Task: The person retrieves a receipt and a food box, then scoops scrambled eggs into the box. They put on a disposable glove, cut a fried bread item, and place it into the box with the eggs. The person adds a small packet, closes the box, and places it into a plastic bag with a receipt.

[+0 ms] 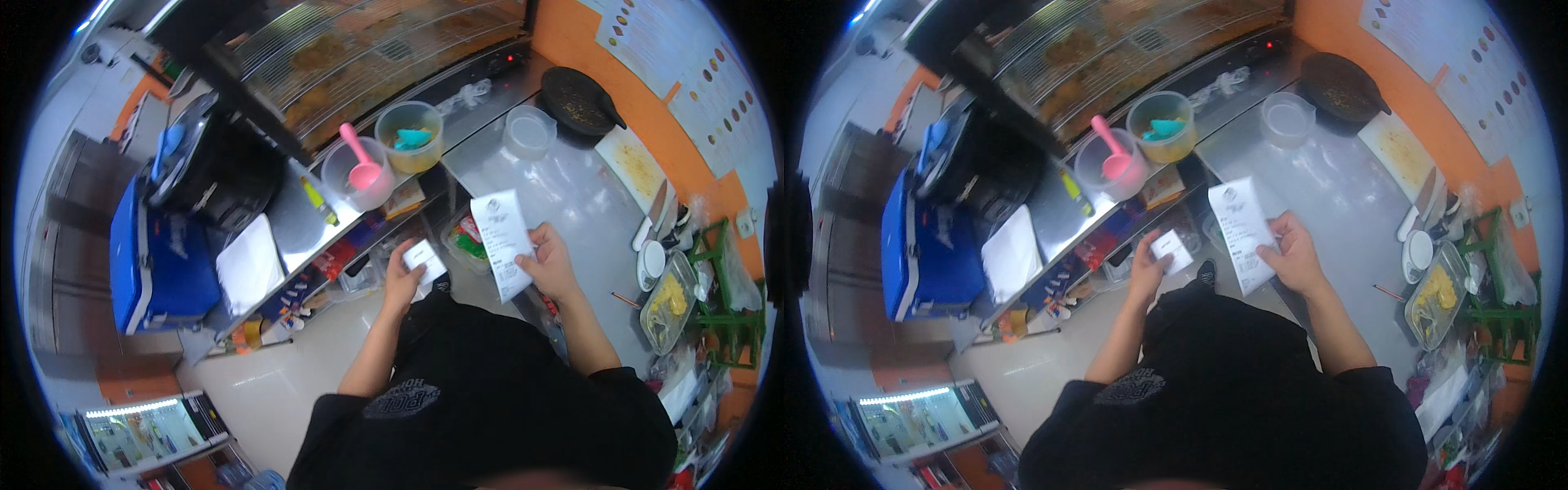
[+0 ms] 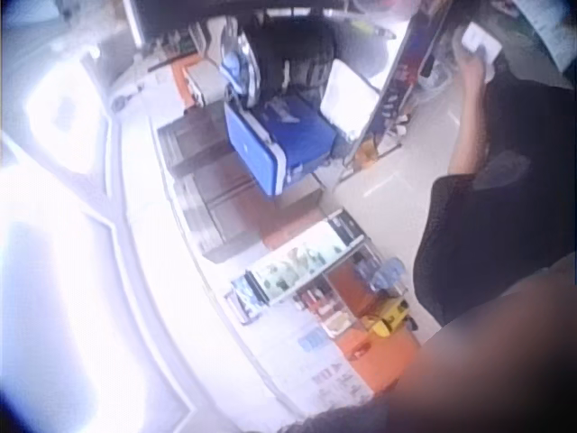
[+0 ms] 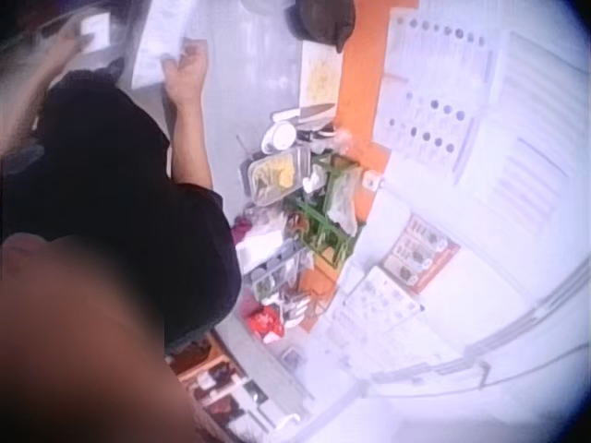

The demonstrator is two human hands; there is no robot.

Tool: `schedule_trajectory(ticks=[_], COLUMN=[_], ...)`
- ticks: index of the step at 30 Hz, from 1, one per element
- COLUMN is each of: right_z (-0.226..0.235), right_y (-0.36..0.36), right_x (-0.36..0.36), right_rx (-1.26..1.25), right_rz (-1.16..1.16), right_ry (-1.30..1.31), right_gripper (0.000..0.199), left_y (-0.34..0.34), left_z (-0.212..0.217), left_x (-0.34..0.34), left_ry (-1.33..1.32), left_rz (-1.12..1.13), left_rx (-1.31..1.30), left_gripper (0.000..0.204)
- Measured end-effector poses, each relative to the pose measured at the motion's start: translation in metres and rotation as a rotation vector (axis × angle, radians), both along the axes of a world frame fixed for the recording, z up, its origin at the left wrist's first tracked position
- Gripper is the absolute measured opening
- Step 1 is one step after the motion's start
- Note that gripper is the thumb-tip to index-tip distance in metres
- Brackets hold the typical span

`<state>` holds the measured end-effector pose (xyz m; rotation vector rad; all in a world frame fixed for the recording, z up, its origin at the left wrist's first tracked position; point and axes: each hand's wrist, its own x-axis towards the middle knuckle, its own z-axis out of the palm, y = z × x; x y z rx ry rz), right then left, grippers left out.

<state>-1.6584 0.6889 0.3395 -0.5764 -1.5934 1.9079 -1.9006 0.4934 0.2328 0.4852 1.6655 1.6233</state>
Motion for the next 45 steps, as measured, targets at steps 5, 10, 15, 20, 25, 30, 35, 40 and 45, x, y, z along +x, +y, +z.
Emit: schedule_trajectory(ticks=[5, 10, 15, 20, 25, 30, 35, 40, 45], right_z=[0.025, 0.006, -0.026, -0.09, -0.133, -0.124, -0.119, -0.124, -0.127], right_y=[0.045, 0.067, 0.094, 0.137, 0.148, 0.156, 0.149, 0.128, 0.117], right_x=[-0.019, 0.002, 0.03, 0.024, 0.007, 0.012, 0.043, 0.069, 0.058], right_rx=[-0.044, -0.064, -0.001, 0.522, 0.921, 0.915, 0.795, 0.777, 0.807], right_rz=[-0.332, -0.346, -0.351, -0.308, -0.332, -0.4, -0.491, -0.415, -0.404], right_ry=[0.033, -0.173, -0.256, -0.896, -1.13, -0.883, -0.804, -0.856, -0.969], right_gripper=[0.064, 0.063, 0.059, 0.063, 0.069, 0.056, 0.046, 0.041, 0.042], left_y=[0.171, 0.284, 0.296, 0.28, 0.285, 0.289, 0.271, 0.268, 0.298], left_z=[-0.003, -0.015, -0.034, -0.04, -0.028, -0.012, -0.013, -0.022, -0.031], left_x=[-0.042, -0.044, -0.04, -0.035, -0.02, 0.006, 0.052, 0.074, 0.065], left_ry=[0.37, 0.853, 1.076, 1.097, 1.15, 1.053, 1.065, 1.201, 1.452], left_rz=[-0.305, -0.378, -0.409, -0.349, -0.312, -0.406, -0.822, -0.863, -0.716], left_rx=[0.094, -0.066, -0.378, -0.128, -0.114, -0.008, 0.157, 0.047, -0.277], left_gripper=[0.062, 0.057, 0.055, 0.052, 0.043, 0.039, 0.04, 0.044, 0.048])
